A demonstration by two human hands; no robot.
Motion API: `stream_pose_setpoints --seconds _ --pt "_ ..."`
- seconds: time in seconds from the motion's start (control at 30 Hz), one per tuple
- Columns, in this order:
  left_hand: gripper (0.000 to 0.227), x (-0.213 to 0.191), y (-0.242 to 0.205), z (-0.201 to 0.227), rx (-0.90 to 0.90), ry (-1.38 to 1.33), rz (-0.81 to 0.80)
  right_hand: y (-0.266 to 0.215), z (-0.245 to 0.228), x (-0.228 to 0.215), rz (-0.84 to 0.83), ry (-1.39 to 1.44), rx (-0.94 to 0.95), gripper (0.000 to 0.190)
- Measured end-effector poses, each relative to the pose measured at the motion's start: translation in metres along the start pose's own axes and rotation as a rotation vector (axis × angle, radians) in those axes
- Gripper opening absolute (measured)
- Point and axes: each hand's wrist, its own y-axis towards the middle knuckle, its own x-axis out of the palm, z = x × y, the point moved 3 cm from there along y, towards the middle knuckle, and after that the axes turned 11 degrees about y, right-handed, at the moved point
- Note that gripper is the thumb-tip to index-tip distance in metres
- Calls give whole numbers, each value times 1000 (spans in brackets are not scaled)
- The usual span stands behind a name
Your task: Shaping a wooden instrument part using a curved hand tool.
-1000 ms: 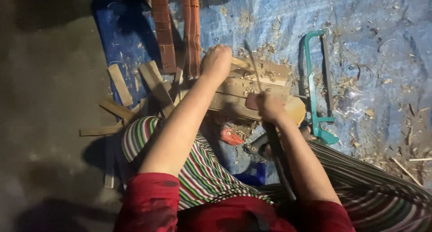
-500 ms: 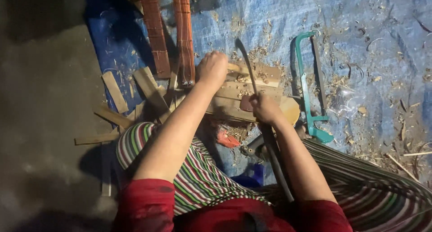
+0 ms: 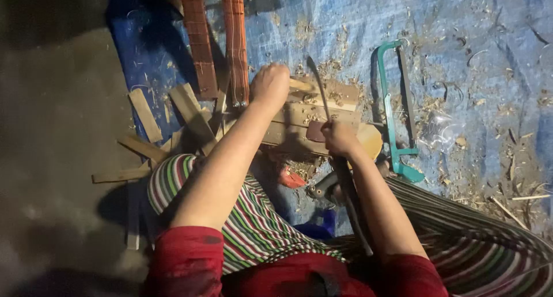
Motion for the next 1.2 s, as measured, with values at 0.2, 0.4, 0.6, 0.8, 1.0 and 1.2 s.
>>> stream_pose_setpoints --seconds 0.2,0.4,0.6,0.8,1.0,1.2 --pt "21 26 5 -1 -131 -68 -112 -78 -106 -23 -27 112 -251 32" --pt "24 11 7 2 -23 -65 -139 21 3 16 -30 149 -87 30" --pt "26 20 -2 3 -6 20 -60 -30 -58 11 -10 -61 -45 31" --pt "26 35 2 -7 -71 -19 -133 -24 -41 11 -26 -44 -78 31" --pt "26 29 5 0 29 89 48 19 -2 17 34 -113 -67 30" --pt "28 10 -2 -4 -21 33 -25 -32 -58 13 -50 -139 -30 32"
